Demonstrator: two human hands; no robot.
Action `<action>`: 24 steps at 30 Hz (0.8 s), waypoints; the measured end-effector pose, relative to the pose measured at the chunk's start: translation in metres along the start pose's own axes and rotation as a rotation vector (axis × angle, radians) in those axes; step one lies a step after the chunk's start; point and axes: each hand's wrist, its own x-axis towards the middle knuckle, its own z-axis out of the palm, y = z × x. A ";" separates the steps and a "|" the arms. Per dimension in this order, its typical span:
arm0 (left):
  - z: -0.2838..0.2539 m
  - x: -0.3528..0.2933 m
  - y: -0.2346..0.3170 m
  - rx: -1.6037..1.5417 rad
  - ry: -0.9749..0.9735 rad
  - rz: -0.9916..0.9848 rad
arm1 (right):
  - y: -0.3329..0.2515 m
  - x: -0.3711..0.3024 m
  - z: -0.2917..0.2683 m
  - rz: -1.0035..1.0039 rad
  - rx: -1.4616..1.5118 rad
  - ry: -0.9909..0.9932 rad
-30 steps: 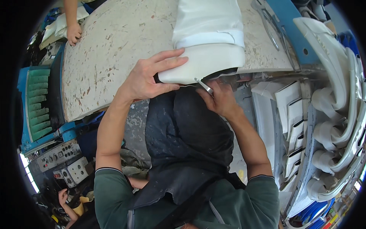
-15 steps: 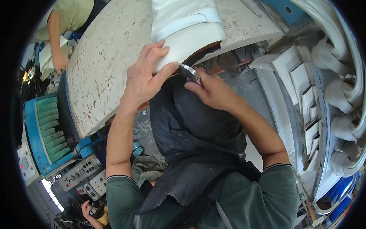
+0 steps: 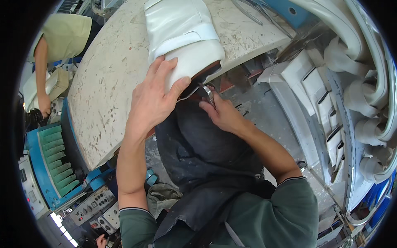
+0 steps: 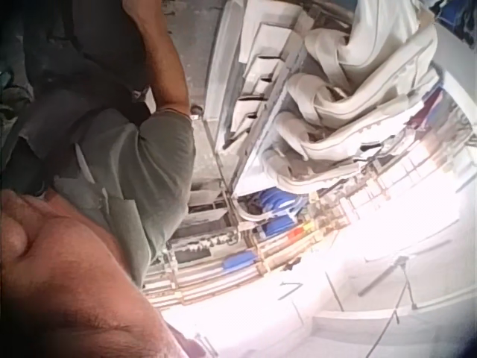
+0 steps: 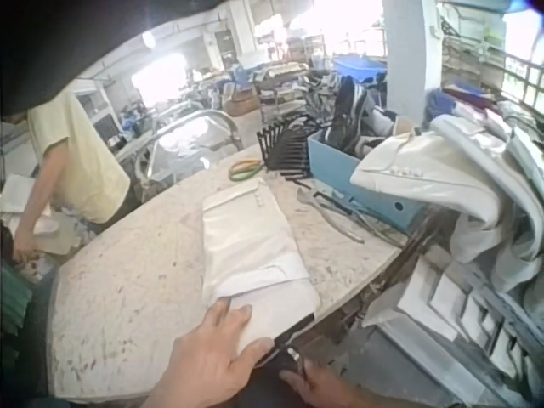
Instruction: The recorder is lasting leather boots by pulling the upper material over a shoe last and hammering it into position.
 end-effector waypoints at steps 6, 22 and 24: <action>0.007 -0.002 -0.008 -0.009 0.053 0.063 | 0.001 -0.007 -0.044 0.072 0.387 -0.127; -0.001 0.021 0.007 0.055 -0.085 -0.033 | -0.039 -0.011 -0.058 0.298 0.243 -0.011; -0.011 0.025 -0.011 -0.056 -0.032 0.047 | -0.052 -0.014 -0.061 0.171 0.268 0.139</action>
